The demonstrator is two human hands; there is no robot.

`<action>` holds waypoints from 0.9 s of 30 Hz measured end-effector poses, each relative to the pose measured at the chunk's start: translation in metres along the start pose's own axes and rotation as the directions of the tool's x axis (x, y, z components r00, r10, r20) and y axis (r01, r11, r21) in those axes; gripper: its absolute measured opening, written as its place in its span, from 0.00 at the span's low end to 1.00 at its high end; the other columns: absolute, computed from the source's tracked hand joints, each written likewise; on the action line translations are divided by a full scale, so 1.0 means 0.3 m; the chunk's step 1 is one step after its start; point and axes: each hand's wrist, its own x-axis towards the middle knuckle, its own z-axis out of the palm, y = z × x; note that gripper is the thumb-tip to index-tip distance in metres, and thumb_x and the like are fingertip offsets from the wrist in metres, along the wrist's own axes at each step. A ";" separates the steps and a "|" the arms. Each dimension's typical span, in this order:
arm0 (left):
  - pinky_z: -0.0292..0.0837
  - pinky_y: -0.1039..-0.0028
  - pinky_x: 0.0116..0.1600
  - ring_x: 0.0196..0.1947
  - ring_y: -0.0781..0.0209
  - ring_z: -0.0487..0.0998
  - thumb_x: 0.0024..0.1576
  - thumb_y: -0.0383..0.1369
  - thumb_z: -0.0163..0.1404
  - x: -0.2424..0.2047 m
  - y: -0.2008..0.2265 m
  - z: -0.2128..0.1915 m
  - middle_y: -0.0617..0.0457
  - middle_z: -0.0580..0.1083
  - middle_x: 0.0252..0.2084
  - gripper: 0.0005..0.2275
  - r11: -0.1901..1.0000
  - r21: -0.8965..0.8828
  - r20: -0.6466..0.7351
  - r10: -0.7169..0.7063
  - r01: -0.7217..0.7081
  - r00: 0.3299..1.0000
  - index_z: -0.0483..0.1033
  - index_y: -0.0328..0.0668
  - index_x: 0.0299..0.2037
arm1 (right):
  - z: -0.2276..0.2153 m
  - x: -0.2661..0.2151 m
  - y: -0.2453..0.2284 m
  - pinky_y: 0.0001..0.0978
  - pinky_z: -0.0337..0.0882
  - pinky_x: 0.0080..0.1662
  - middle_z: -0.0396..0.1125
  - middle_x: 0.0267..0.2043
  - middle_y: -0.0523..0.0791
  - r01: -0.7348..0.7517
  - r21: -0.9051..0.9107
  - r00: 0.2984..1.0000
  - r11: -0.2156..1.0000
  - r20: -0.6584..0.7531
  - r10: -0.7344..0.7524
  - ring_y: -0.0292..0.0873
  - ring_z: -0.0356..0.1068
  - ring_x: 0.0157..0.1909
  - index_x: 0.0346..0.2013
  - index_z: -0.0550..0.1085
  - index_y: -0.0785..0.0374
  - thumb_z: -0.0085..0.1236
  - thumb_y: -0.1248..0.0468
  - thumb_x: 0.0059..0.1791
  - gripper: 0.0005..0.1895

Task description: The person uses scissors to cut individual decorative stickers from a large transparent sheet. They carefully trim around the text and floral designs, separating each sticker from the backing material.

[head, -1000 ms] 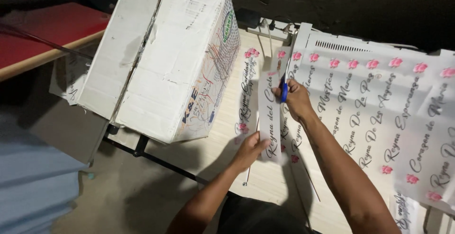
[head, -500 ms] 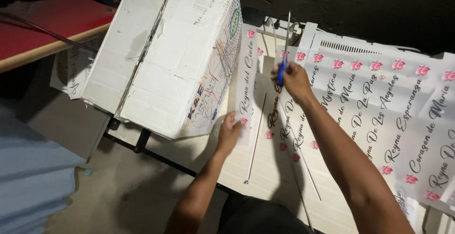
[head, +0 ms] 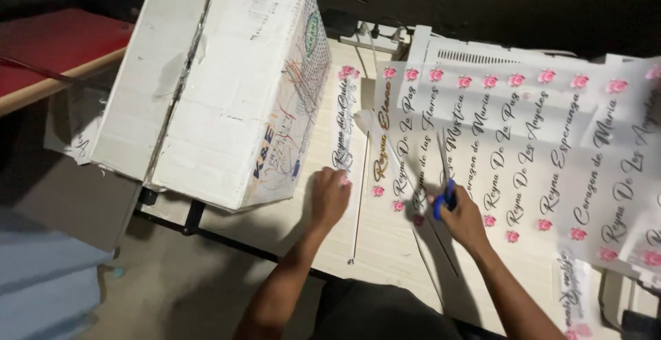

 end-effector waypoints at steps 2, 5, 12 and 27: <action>0.67 0.62 0.57 0.50 0.51 0.74 0.58 0.35 0.58 -0.011 0.062 -0.020 0.44 0.74 0.48 0.17 0.999 -0.025 0.105 0.047 -0.045 0.993 0.74 0.36 0.55 | 0.000 -0.068 0.024 0.44 0.74 0.41 0.74 0.36 0.55 -0.005 -0.087 0.999 0.996 -0.052 0.001 0.51 0.74 0.37 0.48 0.71 0.66 0.62 0.45 0.48 0.28; 0.67 0.63 0.60 0.51 0.53 0.73 0.62 0.37 0.54 -0.035 0.163 -0.021 0.45 0.72 0.50 0.18 0.999 -0.011 0.353 0.050 -0.049 0.934 0.71 0.35 0.58 | 0.028 -0.132 0.078 0.47 0.73 0.41 0.73 0.39 0.54 0.111 -0.196 0.979 0.974 -0.150 -0.141 0.53 0.75 0.39 0.51 0.69 0.67 0.63 0.49 0.46 0.29; 0.63 0.57 0.60 0.55 0.42 0.67 0.55 0.40 0.58 -0.168 0.195 0.168 0.37 0.67 0.52 0.30 0.996 0.084 0.276 0.001 -0.025 0.961 0.64 0.23 0.60 | 0.087 -0.213 0.123 0.52 0.72 0.42 0.71 0.43 0.58 0.129 -0.375 0.959 0.918 -0.187 -0.211 0.62 0.73 0.42 0.56 0.66 0.67 0.67 0.58 0.42 0.32; 0.72 0.70 0.49 0.43 0.61 0.74 0.58 0.40 0.56 -0.145 0.134 0.409 0.49 0.72 0.46 0.19 0.358 -0.833 0.350 -0.250 0.422 0.903 0.67 0.45 0.56 | 0.096 -0.193 0.165 0.51 0.73 0.43 0.73 0.42 0.58 0.169 -0.331 0.942 0.928 -0.223 -0.251 0.62 0.74 0.42 0.55 0.66 0.66 0.64 0.57 0.45 0.29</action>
